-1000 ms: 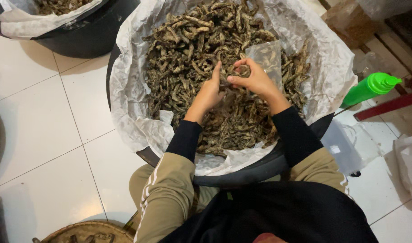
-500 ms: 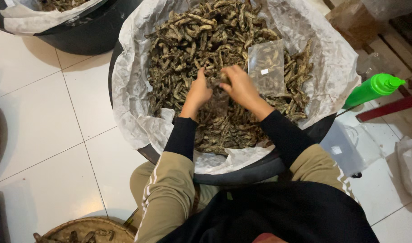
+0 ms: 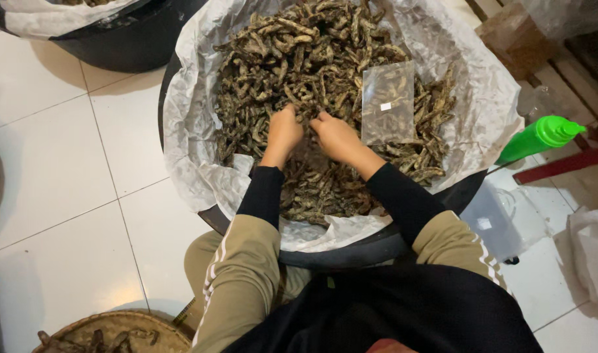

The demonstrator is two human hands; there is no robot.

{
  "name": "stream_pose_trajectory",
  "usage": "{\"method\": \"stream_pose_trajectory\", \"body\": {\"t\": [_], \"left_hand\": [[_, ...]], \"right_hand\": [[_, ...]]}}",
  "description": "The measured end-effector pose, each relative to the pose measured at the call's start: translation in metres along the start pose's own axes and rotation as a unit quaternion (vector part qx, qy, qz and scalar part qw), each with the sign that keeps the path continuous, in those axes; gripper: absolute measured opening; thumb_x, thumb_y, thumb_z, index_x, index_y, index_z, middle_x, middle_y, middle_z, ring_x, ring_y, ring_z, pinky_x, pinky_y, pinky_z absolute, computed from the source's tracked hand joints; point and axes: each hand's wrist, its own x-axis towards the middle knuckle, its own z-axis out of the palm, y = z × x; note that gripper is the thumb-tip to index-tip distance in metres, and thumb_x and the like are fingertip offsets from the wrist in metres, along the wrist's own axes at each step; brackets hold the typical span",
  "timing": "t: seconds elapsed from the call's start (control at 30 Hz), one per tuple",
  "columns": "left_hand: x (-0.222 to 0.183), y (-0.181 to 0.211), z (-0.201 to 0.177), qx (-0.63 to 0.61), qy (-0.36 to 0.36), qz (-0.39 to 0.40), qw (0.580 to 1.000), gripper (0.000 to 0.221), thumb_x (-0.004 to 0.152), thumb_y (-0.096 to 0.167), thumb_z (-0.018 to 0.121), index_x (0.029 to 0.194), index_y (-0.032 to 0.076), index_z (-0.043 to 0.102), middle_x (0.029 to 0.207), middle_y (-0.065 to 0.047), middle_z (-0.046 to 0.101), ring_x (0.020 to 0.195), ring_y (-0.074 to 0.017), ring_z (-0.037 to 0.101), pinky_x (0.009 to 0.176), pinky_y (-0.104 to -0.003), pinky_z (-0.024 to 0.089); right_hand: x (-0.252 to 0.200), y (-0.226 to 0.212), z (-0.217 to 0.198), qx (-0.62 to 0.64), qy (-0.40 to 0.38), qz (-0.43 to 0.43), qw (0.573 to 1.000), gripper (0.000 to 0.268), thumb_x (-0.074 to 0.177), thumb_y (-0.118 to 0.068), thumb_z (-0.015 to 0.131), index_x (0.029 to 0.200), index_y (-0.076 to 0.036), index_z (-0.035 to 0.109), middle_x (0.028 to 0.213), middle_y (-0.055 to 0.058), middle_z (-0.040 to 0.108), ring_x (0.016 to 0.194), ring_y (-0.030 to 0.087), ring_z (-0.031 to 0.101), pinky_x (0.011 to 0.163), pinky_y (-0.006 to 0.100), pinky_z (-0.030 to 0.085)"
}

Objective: The person picks up dried fish from a large bin by hand, places them into small plastic bags, and sets the bags aside on the floor.

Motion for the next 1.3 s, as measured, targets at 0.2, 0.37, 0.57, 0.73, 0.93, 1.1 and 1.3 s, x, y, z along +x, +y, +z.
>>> {"method": "stream_pose_trajectory", "body": {"t": [0.2,0.37,0.57,0.73,0.93,1.1,1.3], "left_hand": [[-0.007,0.022,-0.025,0.012,0.02,-0.004,1.0,0.027,0.078,0.007,0.068,0.103,0.01,0.076,0.093,-0.025,0.074,0.091,-0.0436,0.071,0.083,-0.053,0.055],[-0.005,0.021,-0.03,0.035,0.02,-0.033,0.999,0.023,0.081,0.006,0.067,0.102,0.009,0.076,0.093,-0.026,0.073,0.091,-0.0451,0.07,0.082,-0.053,0.056],[-0.003,0.019,-0.037,0.025,0.03,-0.012,0.999,0.023,0.08,0.005,0.065,0.102,0.007,0.074,0.093,-0.025,0.073,0.091,-0.045,0.069,0.079,-0.053,0.055],[-0.008,0.023,-0.059,-0.054,0.106,0.036,0.992,0.024,0.083,0.006,0.065,0.106,0.005,0.073,0.093,-0.021,0.074,0.088,-0.0418,0.07,0.076,-0.051,0.056],[-0.012,0.019,-0.075,-0.065,0.111,0.0,0.992,0.026,0.081,0.007,0.065,0.106,0.005,0.072,0.084,-0.02,0.073,0.075,-0.0366,0.072,0.067,-0.045,0.056],[-0.035,0.048,-0.147,-0.077,0.235,0.064,0.967,0.029,0.091,0.008,0.067,0.12,0.007,0.069,0.09,-0.015,0.073,0.081,-0.0305,0.074,0.071,-0.044,0.058],[-0.173,0.043,-0.334,-0.219,0.289,0.004,0.932,0.043,0.111,-0.01,0.057,0.15,0.007,0.053,0.108,-0.002,0.055,0.089,-0.0079,0.059,0.08,-0.021,0.056]], "right_hand": [[-0.003,0.01,-0.024,0.151,0.043,0.055,0.986,0.016,0.091,-0.014,0.073,0.102,-0.003,0.069,0.109,0.018,0.068,0.097,0.036,0.07,0.086,0.045,0.056],[0.001,0.019,-0.01,0.098,-0.013,-0.1,0.99,0.022,0.087,-0.001,0.064,0.106,-0.005,0.074,0.124,0.016,0.069,0.118,0.037,0.064,0.101,0.044,0.052],[-0.008,0.004,-0.042,-0.023,0.082,-0.152,0.985,0.009,0.078,-0.01,0.071,0.085,-0.009,0.076,0.13,0.017,0.062,0.128,0.038,0.051,0.102,0.053,0.039],[-0.019,-0.006,-0.059,-0.094,0.168,-0.175,0.966,0.02,0.081,-0.004,0.066,0.093,-0.016,0.076,0.128,0.01,0.063,0.136,0.032,0.051,0.106,0.05,0.039],[-0.02,-0.008,-0.049,-0.075,0.203,-0.179,0.96,0.026,0.073,-0.004,0.07,0.096,-0.015,0.074,0.129,0.016,0.059,0.13,0.036,0.052,0.102,0.055,0.039],[-0.018,0.014,-0.053,0.118,0.292,-0.091,0.945,0.032,0.106,-0.01,0.069,0.135,-0.009,0.055,0.148,0.021,0.042,0.112,0.034,0.06,0.091,0.047,0.052],[-0.019,0.018,-0.048,0.152,0.206,-0.005,0.967,0.044,0.105,-0.012,0.064,0.146,-0.011,0.047,0.148,0.021,0.04,0.089,0.033,0.062,0.081,0.047,0.053]]}}
